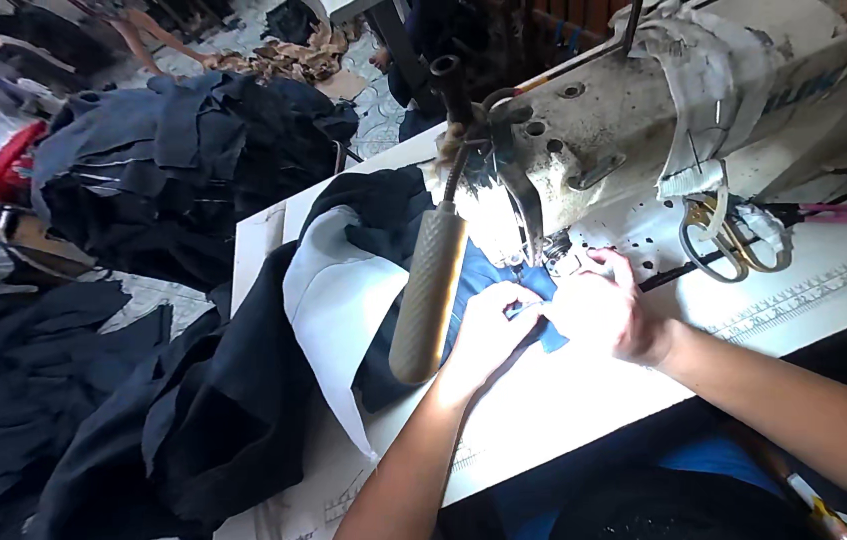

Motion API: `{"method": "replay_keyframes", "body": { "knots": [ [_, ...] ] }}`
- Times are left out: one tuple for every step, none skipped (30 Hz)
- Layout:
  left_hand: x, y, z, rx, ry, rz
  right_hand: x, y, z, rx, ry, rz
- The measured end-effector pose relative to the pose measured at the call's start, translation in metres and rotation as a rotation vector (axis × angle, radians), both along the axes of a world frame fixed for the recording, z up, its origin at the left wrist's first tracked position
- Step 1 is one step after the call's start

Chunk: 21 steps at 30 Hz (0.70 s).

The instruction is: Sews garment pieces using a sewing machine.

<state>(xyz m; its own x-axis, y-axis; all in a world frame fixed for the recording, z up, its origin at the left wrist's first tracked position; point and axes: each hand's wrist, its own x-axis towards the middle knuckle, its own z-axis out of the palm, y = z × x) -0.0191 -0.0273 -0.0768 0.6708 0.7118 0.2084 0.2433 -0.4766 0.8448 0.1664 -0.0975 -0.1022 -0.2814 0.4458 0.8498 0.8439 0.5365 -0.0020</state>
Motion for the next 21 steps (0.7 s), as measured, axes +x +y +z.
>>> {"method": "replay_keyframes", "body": {
  "knots": [
    [0.000,0.001,0.001,-0.027,-0.006,-0.021,0.001,0.000,0.001,0.005,-0.046,-0.017],
    [-0.001,0.001,0.001,-0.044,-0.004,-0.039,0.001,-0.001,0.001,0.001,-0.065,-0.021],
    [-0.002,0.001,0.001,-0.045,-0.002,-0.048,0.001,-0.001,0.001,-0.012,-0.058,-0.013],
    [-0.002,0.001,0.000,-0.025,0.004,-0.043,0.002,-0.001,0.000,-0.056,-0.016,0.014],
    [-0.002,0.000,-0.001,0.015,0.017,-0.025,0.003,-0.001,-0.001,-0.142,0.067,0.059],
    [-0.002,-0.001,-0.002,0.075,0.029,-0.003,0.004,-0.002,0.001,-0.256,0.184,0.091],
    [-0.003,-0.001,-0.003,0.152,0.028,0.015,0.004,-0.003,0.005,-0.376,0.291,0.099],
    [-0.003,-0.002,-0.005,0.232,0.025,0.027,0.006,-0.004,0.010,-0.483,0.359,0.089],
    [-0.003,-0.003,-0.006,0.296,0.023,0.033,0.008,-0.004,0.015,-0.594,0.383,0.078],
    [-0.002,-0.003,-0.007,0.340,0.024,0.035,0.010,-0.006,0.022,-0.703,0.386,0.082],
    [-0.002,-0.003,-0.007,0.371,0.029,0.034,0.010,-0.007,0.026,-0.761,0.375,0.089],
    [-0.003,-0.003,-0.008,0.388,0.039,0.027,0.008,-0.008,0.026,-0.763,0.358,0.095],
    [-0.003,-0.004,-0.007,0.396,0.051,0.018,0.007,-0.008,0.025,-0.736,0.346,0.099],
    [-0.004,-0.004,-0.007,0.397,0.067,0.009,0.006,-0.008,0.023,-0.704,0.334,0.099],
    [-0.004,-0.004,-0.007,0.393,0.086,0.000,0.005,-0.008,0.021,-0.660,0.320,0.097],
    [-0.004,-0.004,-0.006,0.390,0.109,-0.008,0.005,-0.008,0.019,-0.624,0.301,0.095],
    [-0.003,-0.004,-0.006,0.409,0.122,-0.013,0.004,-0.007,0.017,-0.582,0.272,0.086],
    [-0.003,-0.004,-0.006,0.449,0.126,-0.014,0.003,-0.007,0.016,-0.555,0.246,0.077],
    [-0.002,-0.004,-0.007,0.496,0.125,-0.011,0.002,-0.007,0.016,-0.534,0.221,0.067],
    [-0.002,-0.004,-0.007,0.544,0.122,-0.008,0.001,-0.007,0.015,-0.522,0.205,0.062],
    [-0.001,-0.005,-0.007,0.590,0.115,-0.002,0.000,-0.006,0.014,-0.506,0.194,0.063]
  ]
}}
